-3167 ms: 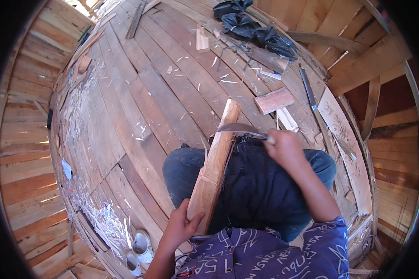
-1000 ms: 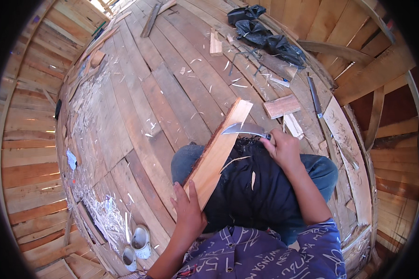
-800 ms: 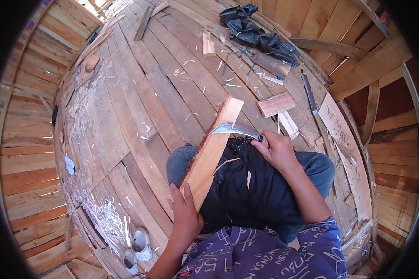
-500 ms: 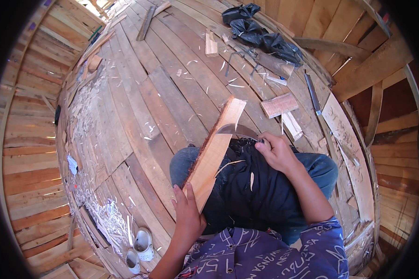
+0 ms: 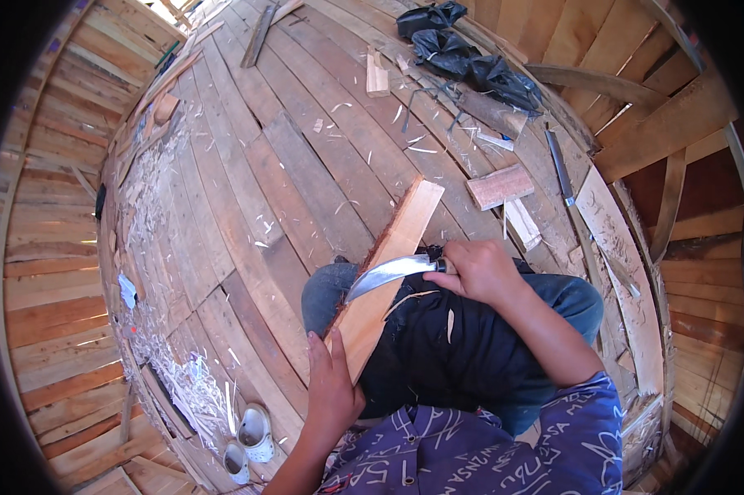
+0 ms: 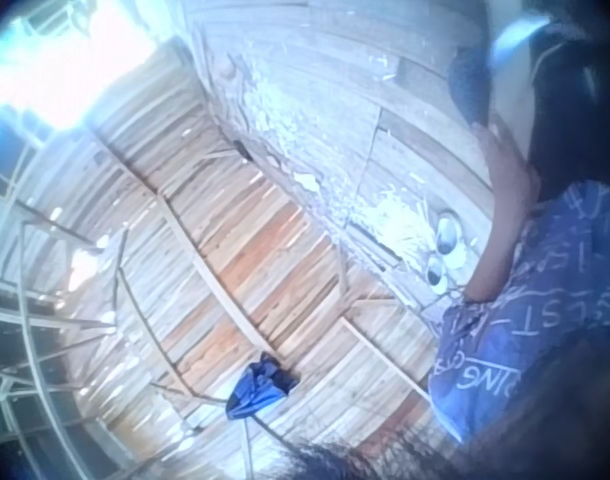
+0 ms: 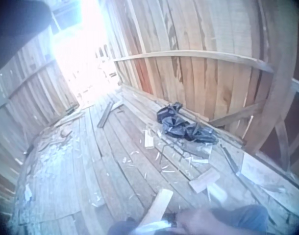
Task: The person carves a long piece of wood using a curved blade while sitting on a wooden floor. They draw the blade along the length of the wood to remove thin shavings and occasionally turn the piece over to work on different sides.
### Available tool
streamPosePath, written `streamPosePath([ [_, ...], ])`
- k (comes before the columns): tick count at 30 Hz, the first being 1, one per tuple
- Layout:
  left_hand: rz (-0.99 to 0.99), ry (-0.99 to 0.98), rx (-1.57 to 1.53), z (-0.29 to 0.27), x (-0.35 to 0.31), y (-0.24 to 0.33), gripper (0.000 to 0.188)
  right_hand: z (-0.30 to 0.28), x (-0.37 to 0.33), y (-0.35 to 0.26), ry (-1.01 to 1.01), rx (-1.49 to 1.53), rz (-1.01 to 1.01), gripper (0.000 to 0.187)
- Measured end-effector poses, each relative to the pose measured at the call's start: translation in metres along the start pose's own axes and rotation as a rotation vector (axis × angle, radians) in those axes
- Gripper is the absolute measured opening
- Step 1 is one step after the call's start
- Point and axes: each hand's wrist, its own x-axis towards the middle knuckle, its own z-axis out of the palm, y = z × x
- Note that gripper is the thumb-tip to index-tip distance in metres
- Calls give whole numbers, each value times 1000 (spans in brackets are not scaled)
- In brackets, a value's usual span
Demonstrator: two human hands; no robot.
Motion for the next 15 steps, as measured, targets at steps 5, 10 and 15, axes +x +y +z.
streamPosePath([
  [5,36,-42,-120,-6,-5,-11,86,-65,-6,195,627,-84,834,50],
  [10,9,13,47,0,1,0,87,-83,-51,147,616,86,753,55],
  [15,-18,-53,97,-4,-3,2,90,-38,-53,17,69,207,597,41],
])
